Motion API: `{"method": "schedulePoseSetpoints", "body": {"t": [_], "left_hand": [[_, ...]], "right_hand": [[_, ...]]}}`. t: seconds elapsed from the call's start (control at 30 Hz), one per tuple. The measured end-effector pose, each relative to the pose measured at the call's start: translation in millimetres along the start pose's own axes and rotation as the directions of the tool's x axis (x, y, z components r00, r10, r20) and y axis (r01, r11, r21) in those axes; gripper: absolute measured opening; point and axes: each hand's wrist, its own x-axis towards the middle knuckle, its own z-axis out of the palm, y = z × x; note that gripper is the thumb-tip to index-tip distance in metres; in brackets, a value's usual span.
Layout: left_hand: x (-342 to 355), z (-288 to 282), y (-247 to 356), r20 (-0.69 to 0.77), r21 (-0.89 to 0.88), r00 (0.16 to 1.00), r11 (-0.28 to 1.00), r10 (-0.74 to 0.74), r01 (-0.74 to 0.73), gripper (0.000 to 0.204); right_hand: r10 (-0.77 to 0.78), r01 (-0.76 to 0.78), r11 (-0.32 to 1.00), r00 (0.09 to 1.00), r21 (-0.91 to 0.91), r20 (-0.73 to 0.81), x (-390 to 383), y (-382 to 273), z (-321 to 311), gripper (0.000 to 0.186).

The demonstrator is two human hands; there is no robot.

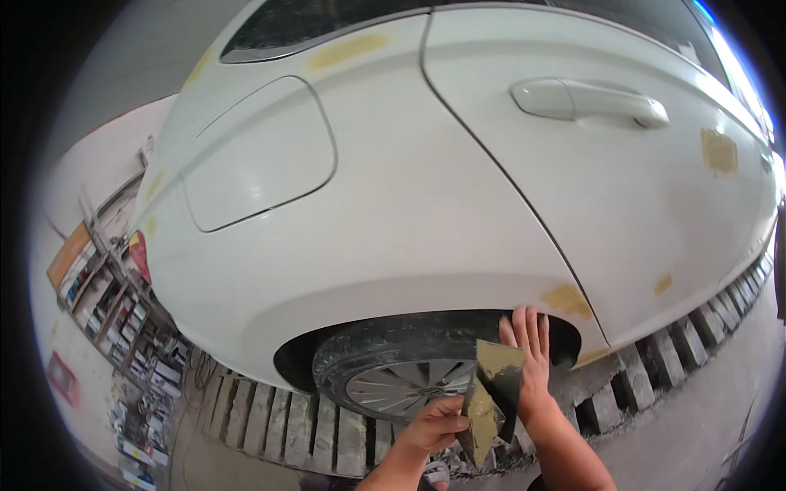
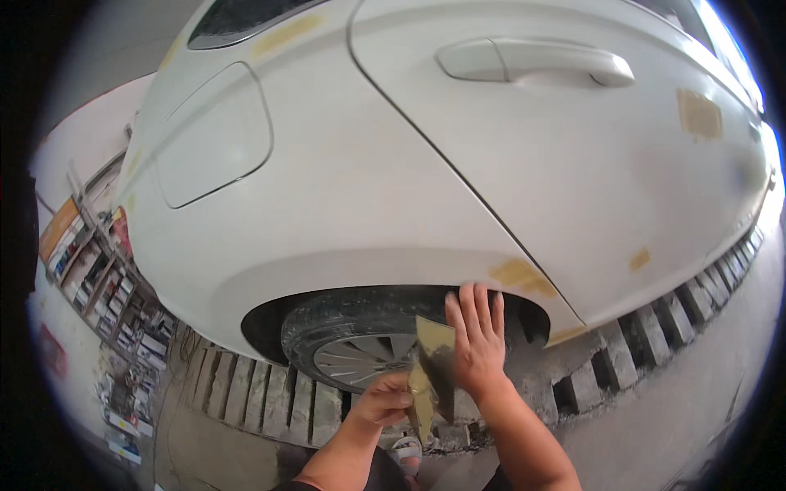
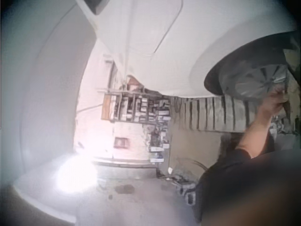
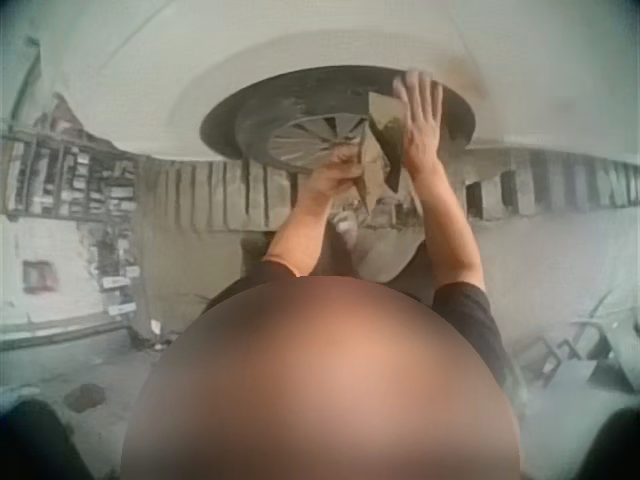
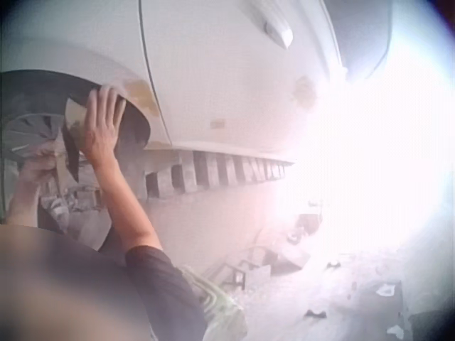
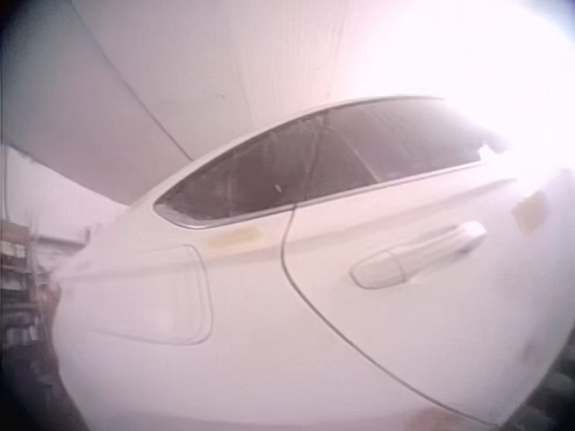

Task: The person applies a beige body filler to multiple spots on a white car using a metal putty knife. They spread the filler over the front fender, side door, and rear quarter panel areas, smoothing each patch.

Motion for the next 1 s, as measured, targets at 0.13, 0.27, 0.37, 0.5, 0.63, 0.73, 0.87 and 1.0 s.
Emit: {"method": "schedulePoseSetpoints", "body": {"t": [0.13, 0.27, 0.37, 0.5, 0.63, 0.73, 0.87, 1.0], "left_hand": [[-1.9, -14.7, -4.2, 0.02, -0.041, 0.999, 0.998, -0.045, 0.046, 0.045], [5.3, -19.6, -14.1, 0.022, -0.124, 0.985, 0.977, -0.17, 0.172, 0.046], [13.4, -8.3, -22.2, -0.001, -0.213, 0.961, 0.939, -0.276, 0.27, 0.048], [14.9, 36.4, -25.0, -0.11, -0.201, 0.921, 0.916, -0.373, 0.347, 0.053], [28.4, 115.9, -8.6, -0.188, -0.267, 0.863, 0.869, -0.47, 0.416, 0.057], [48.8, 193.8, 22.6, -0.205, -0.306, 0.871, 0.874, -0.447, 0.377, 0.055], [72.1, 304.2, 78.4, -0.279, -0.321, 0.899, 0.915, -0.339, 0.245, 0.046], [89.0, 396.1, 120.9, -0.601, -0.158, 0.798, 0.985, -0.042, -0.067, 0.043]], "right_hand": [[-0.062, 0.067, 0.945, 0.998, 0.321, -0.028, -35.7, 10.5, -21.2, 0.049], [0.41, -0.492, 0.522, 0.861, 0.697, 0.3, -58.1, 13.9, -49.8, 0.037], [0.521, -0.548, -0.132, 0.671, 0.826, 0.528, -53.5, 8.7, -70.9, 0.055], [0.406, -0.389, -0.418, 0.728, 0.821, 0.552, -28.1, 0.7, -113.0, 0.073], [0.401, -0.506, -0.433, 0.633, 0.746, 0.662, 18.9, -13.9, -172.4, 0.068], [0.448, -0.521, -0.397, 0.608, 0.755, 0.655, 68.8, -22.7, -231.8, 0.07], [0.536, -0.294, -0.607, 0.534, 0.738, 0.654, 141.1, -8.6, -325.1, 0.064], [0.521, -0.335, -0.599, 0.527, 0.728, 0.671, 187.9, 10.8, -413.9, 0.058]]}}
